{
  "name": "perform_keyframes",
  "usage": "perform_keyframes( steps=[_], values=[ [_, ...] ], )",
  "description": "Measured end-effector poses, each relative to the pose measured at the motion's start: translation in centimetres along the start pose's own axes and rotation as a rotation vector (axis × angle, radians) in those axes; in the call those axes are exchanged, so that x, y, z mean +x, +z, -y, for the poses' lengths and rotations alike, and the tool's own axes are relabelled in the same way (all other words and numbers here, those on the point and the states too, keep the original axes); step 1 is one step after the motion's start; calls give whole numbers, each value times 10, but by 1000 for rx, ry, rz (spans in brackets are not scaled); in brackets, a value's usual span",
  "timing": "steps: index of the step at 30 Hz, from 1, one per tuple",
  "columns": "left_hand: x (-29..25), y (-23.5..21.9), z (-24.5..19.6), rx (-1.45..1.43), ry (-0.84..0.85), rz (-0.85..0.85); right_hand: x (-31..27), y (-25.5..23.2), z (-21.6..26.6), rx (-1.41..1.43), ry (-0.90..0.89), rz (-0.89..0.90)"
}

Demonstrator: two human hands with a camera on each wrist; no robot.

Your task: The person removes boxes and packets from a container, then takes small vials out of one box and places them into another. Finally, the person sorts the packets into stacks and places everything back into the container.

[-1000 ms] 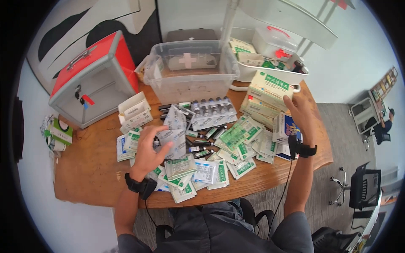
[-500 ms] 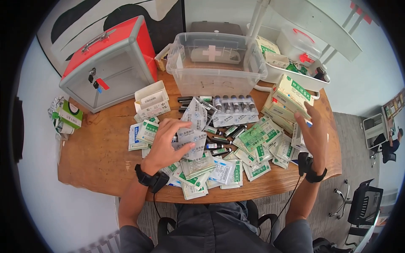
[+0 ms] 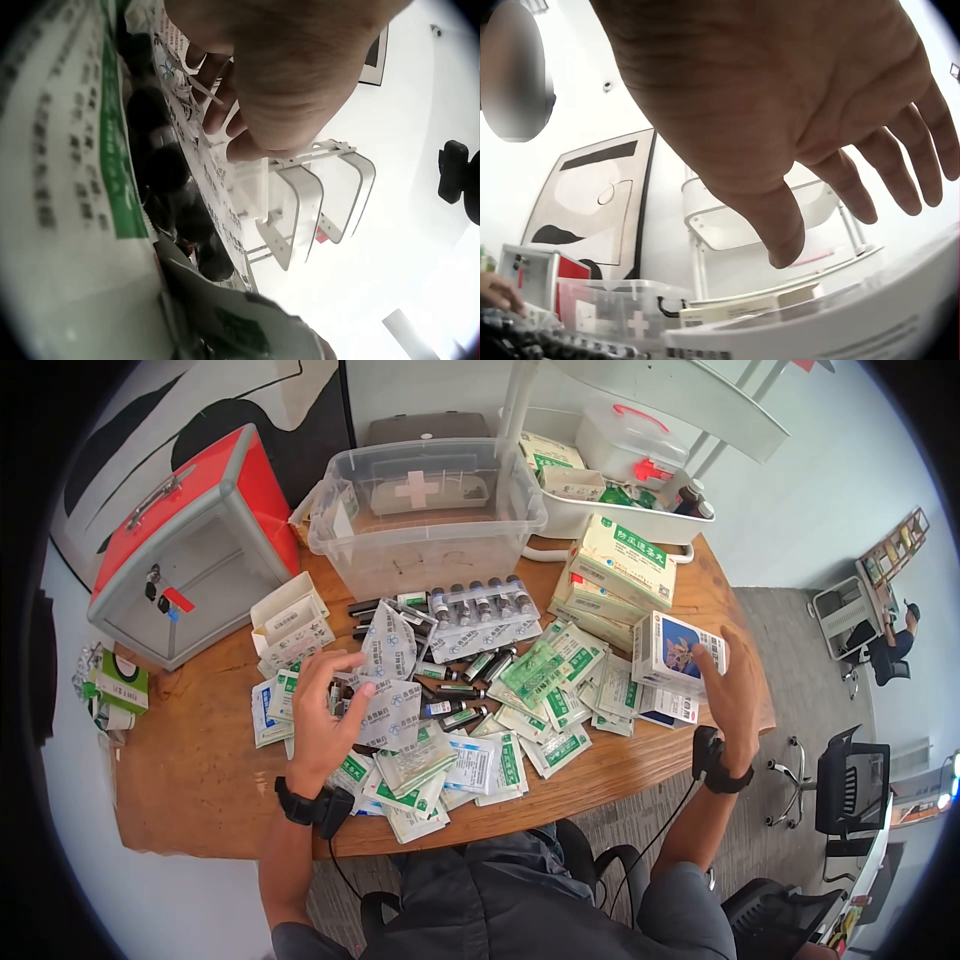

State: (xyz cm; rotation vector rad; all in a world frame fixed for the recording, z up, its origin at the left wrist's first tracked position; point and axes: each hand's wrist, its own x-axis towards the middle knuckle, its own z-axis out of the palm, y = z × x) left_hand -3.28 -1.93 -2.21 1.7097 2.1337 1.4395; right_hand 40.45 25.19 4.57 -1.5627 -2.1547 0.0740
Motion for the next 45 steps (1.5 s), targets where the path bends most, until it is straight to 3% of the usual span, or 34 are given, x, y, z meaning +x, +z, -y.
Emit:
perform_keyframes(
  steps=[5,7,10,12,14,15,20,22,31,33,34,35,36,38,39,41,43,45],
  values=[
    [1,1,1,15,2,-34,-4,11,-35,-14,114,-4],
    [1,2,1,-12,-22,-41,0,15,-37,121,180,136],
    [0,3,0,-38,-50,-49,-6,8,-19,365,206,209],
    [2,4,0,-33,-55,-55,-8,12,-27,410,187,186],
    [2,3,2,-37,-18,-39,-5,16,-39,473,236,284],
    [2,2,2,-38,-22,-37,-10,20,-38,516,261,227],
    [2,3,4,-48,-12,-32,-15,9,-52,516,285,301],
    [2,3,5,-52,7,-42,-16,2,-57,456,209,301],
    [2,1,2,-85,-53,-35,-27,-26,17,854,223,162],
    [1,1,2,-115,-74,-25,-24,-8,43,885,175,-18],
    [1,1,1,-112,-67,-22,-19,5,38,1001,150,98],
    [0,2,1,-155,-37,-36,-18,11,65,1036,76,144],
    [-1,2,1,-197,-7,-47,-20,23,97,1195,125,162],
    [-3,0,1,-245,13,-13,-23,52,137,1211,189,147],
    [-3,-1,2,-299,24,15,-24,59,154,1273,145,298],
    [-3,0,0,-339,67,37,-30,85,181,1306,56,422],
    [-7,-1,7,-387,81,133,-40,115,205,1385,56,438],
    [-6,4,4,-442,50,79,-47,117,219,1389,48,500]
  ],
)
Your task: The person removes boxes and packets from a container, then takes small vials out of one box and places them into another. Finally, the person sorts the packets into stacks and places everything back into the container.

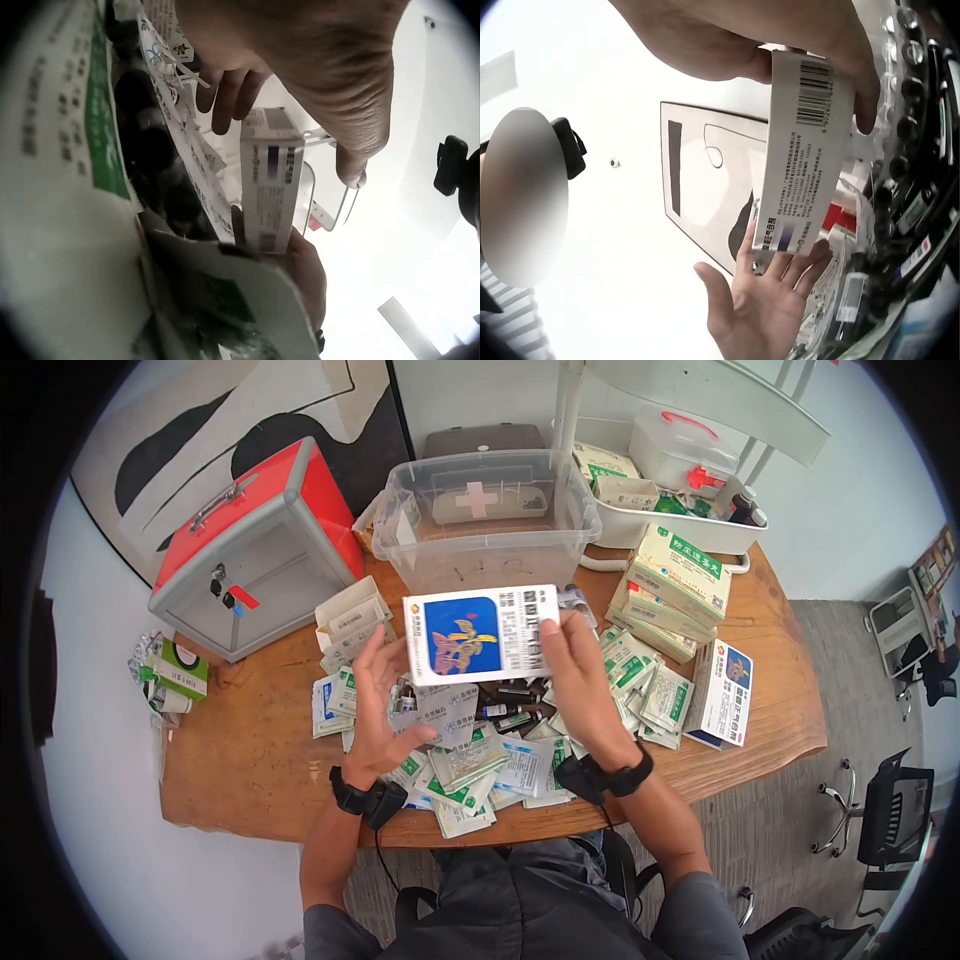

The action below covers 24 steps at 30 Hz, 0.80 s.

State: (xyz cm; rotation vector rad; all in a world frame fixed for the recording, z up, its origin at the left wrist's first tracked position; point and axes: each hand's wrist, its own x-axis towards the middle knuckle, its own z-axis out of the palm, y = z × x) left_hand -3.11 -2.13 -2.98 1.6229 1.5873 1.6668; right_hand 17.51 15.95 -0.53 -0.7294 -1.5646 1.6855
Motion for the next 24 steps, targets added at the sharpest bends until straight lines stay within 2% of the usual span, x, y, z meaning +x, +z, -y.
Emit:
perform_keyframes(
  steps=[1,3,5,8,11,13,15,16,18,19,21,24],
  values=[
    [1,2,0,-60,-21,-66,0,4,-1,14,16,44],
    [4,0,0,-50,-44,-48,-2,12,4,8,31,88],
    [6,4,-6,-220,-115,-165,-4,17,12,-3,47,127],
    [7,4,-16,-259,-157,-210,-4,20,14,-33,-33,320],
    [9,2,-18,-262,-211,-255,-3,17,9,-14,-73,387],
    [9,-2,-15,-260,-242,-262,4,3,8,-95,-133,347],
    [9,-5,-12,-310,-272,-253,18,-16,12,-425,-337,130],
    [9,-5,-11,-316,-267,-269,23,-26,13,-432,-337,138],
    [8,-5,-5,-337,-271,-291,34,-45,11,-545,-281,-107],
    [7,-4,-2,-353,-274,-302,38,-52,7,-554,-284,-94],
    [6,-4,0,-371,-282,-316,43,-61,1,-756,-405,-116],
    [4,-3,1,-394,-294,-335,41,-59,4,-814,-307,18]
  ],
)
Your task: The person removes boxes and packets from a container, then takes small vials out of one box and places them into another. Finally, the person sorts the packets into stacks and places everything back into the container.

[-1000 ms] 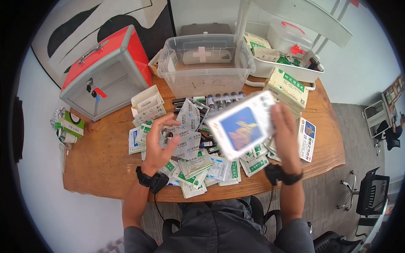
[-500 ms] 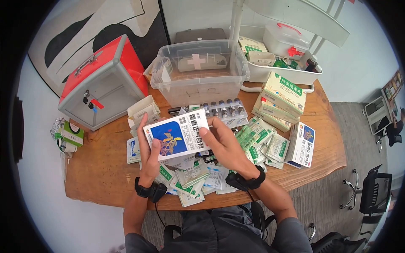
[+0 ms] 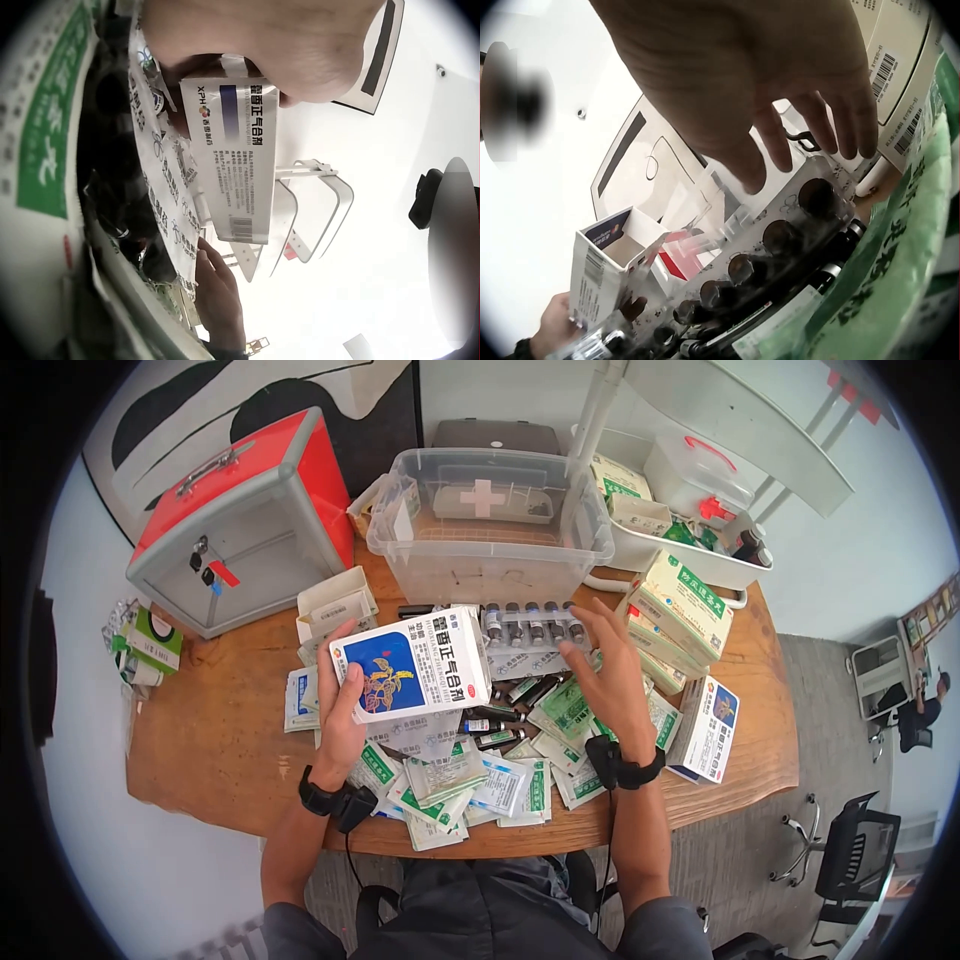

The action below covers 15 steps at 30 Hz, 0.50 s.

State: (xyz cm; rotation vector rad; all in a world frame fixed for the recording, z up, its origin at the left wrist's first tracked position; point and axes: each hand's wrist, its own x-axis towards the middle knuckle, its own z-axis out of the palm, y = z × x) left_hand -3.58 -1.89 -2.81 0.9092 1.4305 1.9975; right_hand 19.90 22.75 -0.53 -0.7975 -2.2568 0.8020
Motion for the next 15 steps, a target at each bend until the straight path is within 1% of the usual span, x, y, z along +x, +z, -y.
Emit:
perform_keyframes(
  steps=[1,4,8,10,11,13,15],
  values=[
    [0,0,0,-7,1,-7,0,1,1,17,35,74],
    [0,-1,1,-24,-8,-29,1,6,-3,-13,46,118],
    [1,-1,3,-15,-8,-44,3,11,-14,3,82,101],
    [0,-1,4,-13,-9,-37,6,14,-22,94,72,144],
    [0,-1,4,-10,-11,-32,7,14,-24,94,73,142],
    [1,0,3,-15,-15,-28,9,14,-26,129,49,198],
    [1,0,2,-18,-19,-24,11,14,-28,152,64,214]
  ],
)
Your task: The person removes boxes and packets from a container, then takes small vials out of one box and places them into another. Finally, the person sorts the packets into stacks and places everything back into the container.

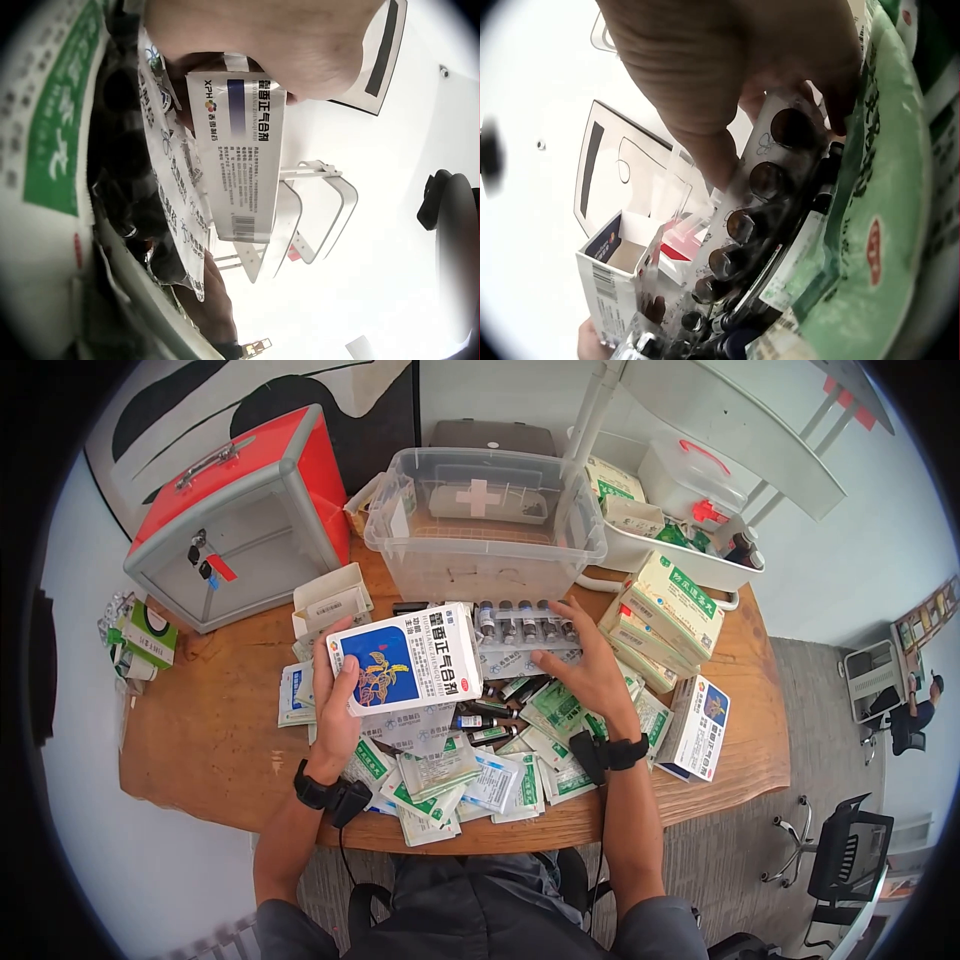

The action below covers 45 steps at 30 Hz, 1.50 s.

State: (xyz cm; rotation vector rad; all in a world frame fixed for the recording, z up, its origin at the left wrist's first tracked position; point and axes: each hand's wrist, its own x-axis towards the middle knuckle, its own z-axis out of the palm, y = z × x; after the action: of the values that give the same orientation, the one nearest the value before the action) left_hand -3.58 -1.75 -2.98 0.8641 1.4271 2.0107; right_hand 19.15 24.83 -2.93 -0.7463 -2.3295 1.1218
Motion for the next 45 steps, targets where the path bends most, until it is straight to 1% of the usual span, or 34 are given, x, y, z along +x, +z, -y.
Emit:
perform_keyframes(
  steps=[2,4,5,7,8,10,11,13,14,16,17,18,20,24,27,28,30,31,32,34,35,36,38,39,40,42,43,45],
  values=[
    [0,-1,1,3,1,0,2,0,-3,26,14,15],
    [0,-1,2,6,3,1,4,2,-8,147,22,8],
    [0,-1,2,7,4,-3,5,1,-8,149,22,7],
    [1,-1,4,21,12,-1,5,2,-8,332,95,10],
    [1,-2,4,32,22,1,4,2,-8,337,96,10],
    [1,-2,5,29,17,3,2,3,-6,162,25,-109],
    [0,-3,5,22,11,3,0,2,-2,168,26,-107],
    [1,-3,4,22,8,4,-4,-1,10,-37,-51,-192],
    [0,-3,4,16,6,4,-5,-2,18,-30,-52,-188],
    [0,-3,3,32,6,-4,-8,-5,30,-109,-92,-243],
    [0,-3,2,14,-4,-4,-9,-6,32,-180,-152,-278],
    [1,-3,1,-6,-15,-2,-10,-7,33,-176,-149,-278],
    [1,-4,-1,-19,-26,-4,-13,-10,35,-200,-196,-351],
    [1,-5,-3,-64,-37,-5,-18,-14,35,-87,-134,-376],
    [2,-6,-2,-115,-49,-16,-23,-16,38,285,-60,-342],
    [2,-7,-3,-110,-52,-13,-25,-18,38,290,-56,-345],
    [2,-7,-6,-121,-40,-14,-27,-23,37,402,-67,-337],
    [3,-6,-7,-118,-44,-11,-30,-24,38,375,-66,-298],
    [3,-5,-8,-114,-31,-31,-30,-22,39,378,-60,-301],
    [5,-3,-8,-108,-25,-43,-30,-12,43,688,68,-220],
    [5,-2,-8,-98,-12,-49,-30,-7,38,688,62,-170],
    [4,-3,-8,-88,-1,-54,-31,-5,39,691,70,-179],
    [2,-6,-5,-64,-16,-27,-34,0,42,765,155,11],
    [2,-5,-5,-62,-8,-38,-34,3,44,768,149,53],
    [2,-4,-6,-60,3,-52,-35,3,47,771,153,52],
    [2,-5,-9,-50,1,-36,-36,1,53,640,263,111],
    [2,-6,-11,-43,2,-23,-37,1,53,642,262,116],
    [3,-4,-10,-45,8,-25,-39,0,52,594,352,77]
  ],
)
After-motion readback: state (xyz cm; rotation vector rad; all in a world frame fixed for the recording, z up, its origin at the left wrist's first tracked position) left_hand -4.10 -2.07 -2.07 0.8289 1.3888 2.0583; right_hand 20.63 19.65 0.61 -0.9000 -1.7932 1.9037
